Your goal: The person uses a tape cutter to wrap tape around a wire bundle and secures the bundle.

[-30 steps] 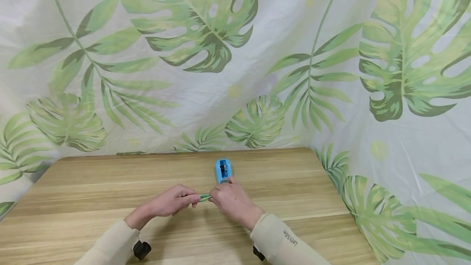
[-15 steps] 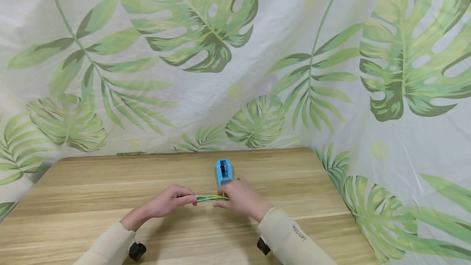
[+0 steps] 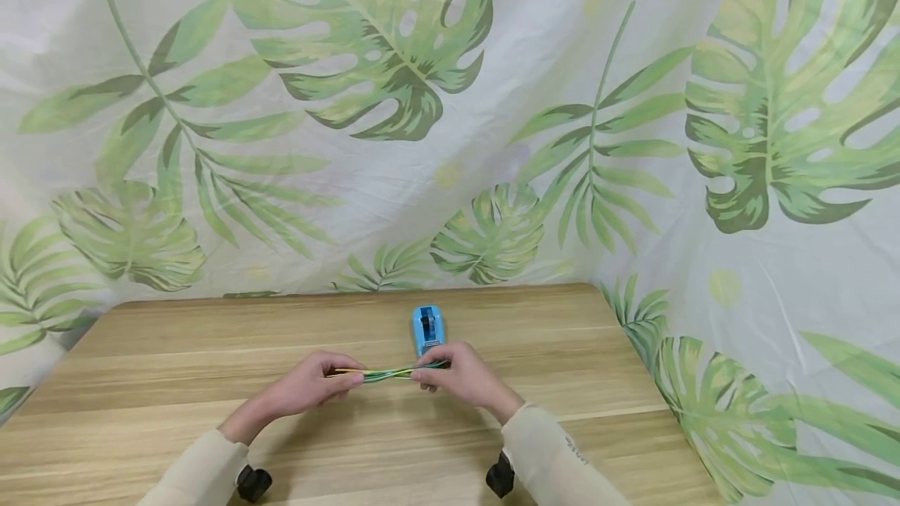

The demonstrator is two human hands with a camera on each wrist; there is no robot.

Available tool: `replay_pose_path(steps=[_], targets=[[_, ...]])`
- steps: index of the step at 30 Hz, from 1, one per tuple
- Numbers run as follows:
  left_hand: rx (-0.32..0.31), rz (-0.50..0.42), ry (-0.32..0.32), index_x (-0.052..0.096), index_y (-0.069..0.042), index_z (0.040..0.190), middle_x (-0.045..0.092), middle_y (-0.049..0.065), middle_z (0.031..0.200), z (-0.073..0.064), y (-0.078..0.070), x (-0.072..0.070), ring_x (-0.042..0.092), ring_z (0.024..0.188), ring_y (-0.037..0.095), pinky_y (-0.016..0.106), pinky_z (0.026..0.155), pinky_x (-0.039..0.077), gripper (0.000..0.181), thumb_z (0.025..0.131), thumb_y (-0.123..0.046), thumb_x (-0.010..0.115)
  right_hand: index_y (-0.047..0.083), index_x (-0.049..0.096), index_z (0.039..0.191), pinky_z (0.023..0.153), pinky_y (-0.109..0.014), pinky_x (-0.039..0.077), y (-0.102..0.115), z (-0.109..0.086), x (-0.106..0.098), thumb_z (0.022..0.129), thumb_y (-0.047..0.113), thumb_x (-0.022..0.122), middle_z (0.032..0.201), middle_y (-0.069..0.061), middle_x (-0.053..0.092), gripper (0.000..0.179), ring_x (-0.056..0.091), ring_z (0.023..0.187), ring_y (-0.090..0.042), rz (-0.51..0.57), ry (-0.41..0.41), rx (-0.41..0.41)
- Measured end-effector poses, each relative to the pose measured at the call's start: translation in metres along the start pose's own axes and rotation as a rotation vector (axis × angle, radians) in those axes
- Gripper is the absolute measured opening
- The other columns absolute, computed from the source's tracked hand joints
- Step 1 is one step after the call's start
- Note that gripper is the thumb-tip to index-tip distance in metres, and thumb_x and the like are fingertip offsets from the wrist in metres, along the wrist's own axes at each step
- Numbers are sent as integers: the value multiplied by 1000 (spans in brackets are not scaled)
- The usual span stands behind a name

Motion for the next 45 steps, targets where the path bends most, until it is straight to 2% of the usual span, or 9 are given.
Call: replay_pose_path(steps=[2,6,9,14,23,26,33,39,45], targets=[[-10,-17,-14,74,-10,111,63,9,76,-2,3,-2,43,52,7,21,44,34,25,100,-30,64,2,76,98,72,-51,58,-3,0,1,94,12,72,83,-10,72,11,66,73,-16,49,-22,-2],[-31,-89,-50,73,-6,114,67,18,85,-7,9,-8,46,54,13,23,47,38,28,101,-29,63,0,76,99,71,-40,59,-9,1,4,93,9,73,83,-9,71,11,66,73,-15,122,-54,10],[-63,-160,-93,72,-2,116,68,19,90,-11,17,-13,49,58,16,25,51,41,31,102,-28,63,0,76,99,71,-34,59,-14,2,7,93,8,73,84,-8,71,11,66,75,-15,159,-67,27],[-111,-243,-157,72,-1,117,68,21,93,-15,28,-19,52,61,15,26,53,45,32,101,-28,64,2,74,104,73,-33,59,-20,4,12,93,11,74,89,-7,72,15,67,77,-17,181,-73,53],[-149,-322,-253,72,2,116,67,15,90,-19,38,-27,51,63,13,25,53,45,33,100,-26,65,5,72,113,70,-30,55,-21,5,10,94,16,73,90,-15,72,22,66,73,-20,149,-118,55],[-157,-327,-287,71,4,117,67,14,90,-21,42,-32,51,63,12,24,52,45,33,100,-24,65,3,69,117,69,-29,53,-24,5,7,93,15,74,90,-14,71,27,68,74,-23,153,-139,59],[-224,-328,-372,72,1,114,68,9,89,-30,58,-47,51,64,12,24,54,45,33,99,-28,66,-3,64,123,75,-42,58,-31,-1,-4,94,12,73,104,-19,70,34,68,85,-41,178,-178,60],[-269,-325,-422,73,0,114,70,6,87,-35,73,-65,52,64,11,24,53,46,35,98,-30,68,-8,62,123,74,-38,59,-43,-7,-16,94,10,71,108,-25,68,35,69,82,-34,157,-198,60],[-299,-317,-455,72,2,117,69,5,86,-37,85,-82,50,61,12,26,51,45,38,98,-31,68,-5,63,123,73,-36,58,-51,-13,-24,94,14,72,105,-16,70,36,68,82,-28,124,-215,85]])
Point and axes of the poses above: each hand's wrist, its own z-axis towards the middle knuckle, its own x-axis out of the palm, y = z × x, the point moved 8 cm from there along z, towards the middle knuckle
